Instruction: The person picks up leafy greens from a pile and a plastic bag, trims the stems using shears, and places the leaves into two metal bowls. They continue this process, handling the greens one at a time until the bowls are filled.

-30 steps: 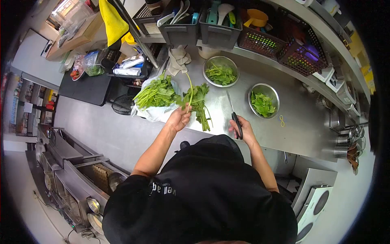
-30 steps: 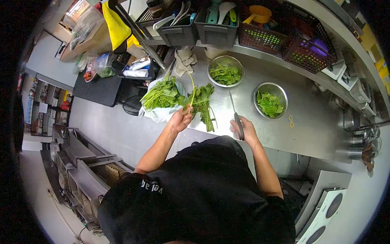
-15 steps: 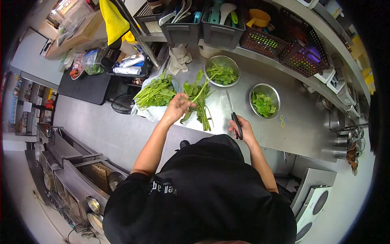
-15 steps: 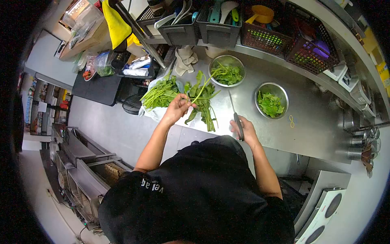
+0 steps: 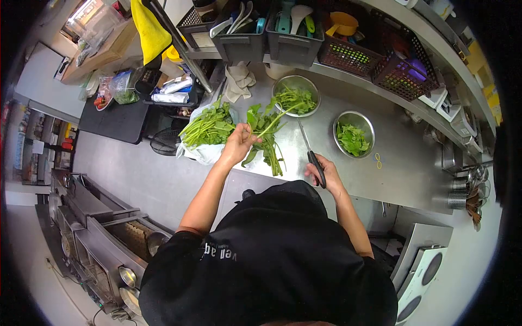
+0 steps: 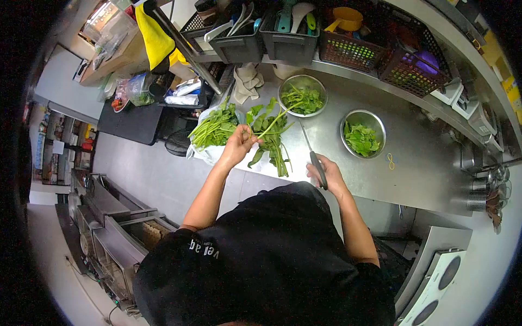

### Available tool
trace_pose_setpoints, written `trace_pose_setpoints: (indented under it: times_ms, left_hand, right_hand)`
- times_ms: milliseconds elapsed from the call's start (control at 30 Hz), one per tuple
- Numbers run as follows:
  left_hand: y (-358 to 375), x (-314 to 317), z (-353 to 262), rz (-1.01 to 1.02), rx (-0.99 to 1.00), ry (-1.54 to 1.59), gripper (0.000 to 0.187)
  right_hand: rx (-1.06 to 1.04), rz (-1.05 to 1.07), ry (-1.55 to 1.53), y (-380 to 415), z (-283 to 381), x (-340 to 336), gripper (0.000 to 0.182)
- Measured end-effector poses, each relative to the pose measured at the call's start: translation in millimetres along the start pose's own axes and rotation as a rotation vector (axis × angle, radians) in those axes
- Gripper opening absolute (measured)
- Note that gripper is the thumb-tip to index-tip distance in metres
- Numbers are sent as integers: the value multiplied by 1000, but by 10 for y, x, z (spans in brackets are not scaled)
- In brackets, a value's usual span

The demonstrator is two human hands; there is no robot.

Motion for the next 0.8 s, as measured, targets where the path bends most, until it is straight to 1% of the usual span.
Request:
trace_pose_setpoints:
  times_ms: [67,167,200,267,300,367,400,467,500,533,600,633,800]
  left_hand:
    - [-15,22,-34,-23,18,22,20]
    - [-39,63,12,1,14,21,20]
    - [-54,78,-58,5,16,21,20]
    - [-76,138,-166,44,-23,29,20]
    - [-102,146,-163,48,-20,28,20]
    - [-135,260,-83,107,-121,242,20]
    - [-168,273,-111,116,-117,242,20]
    - [-197,356,-132,141,-211,474,21]
    - [-219,376,-157,177,-203,538,24]
    - [-243,376,-158,187,-199,538,24]
    - [-260,426,-161,191,-240,703,21]
    - [-274,435,-162,197,-239,748,19]
    - [-335,505,-148,235,-280,876,19]
  right_hand:
    - [-16,13,-10,22,15,0,49]
    - [-9,33,-15,52,8,-11,48]
    - [-11,30,-17,47,-11,-37,48]
    - [-50,148,-12,44,-23,9,52]
    - [-52,144,-16,50,-12,-2,52]
    - [-134,291,-168,118,98,48,65]
    - [-138,282,-172,103,111,10,65]
    - [-142,449,-247,76,158,48,79]
    - [-159,498,-288,66,191,51,84]
    - [-166,489,-291,45,204,27,84]
    - [-210,562,-361,60,287,29,87]
    - [-236,564,-357,67,330,22,88]
    - [-231,607,-353,-8,423,41,85]
Point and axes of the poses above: each hand's wrist, its own y-axis away from the middle knuckle, its own x-axis out of the palm, z = x × y, the point moved 9 cm from there along -y, towards the middle knuckle, and after that the axes turned 15 degrees about x, right-handed, at the moved point
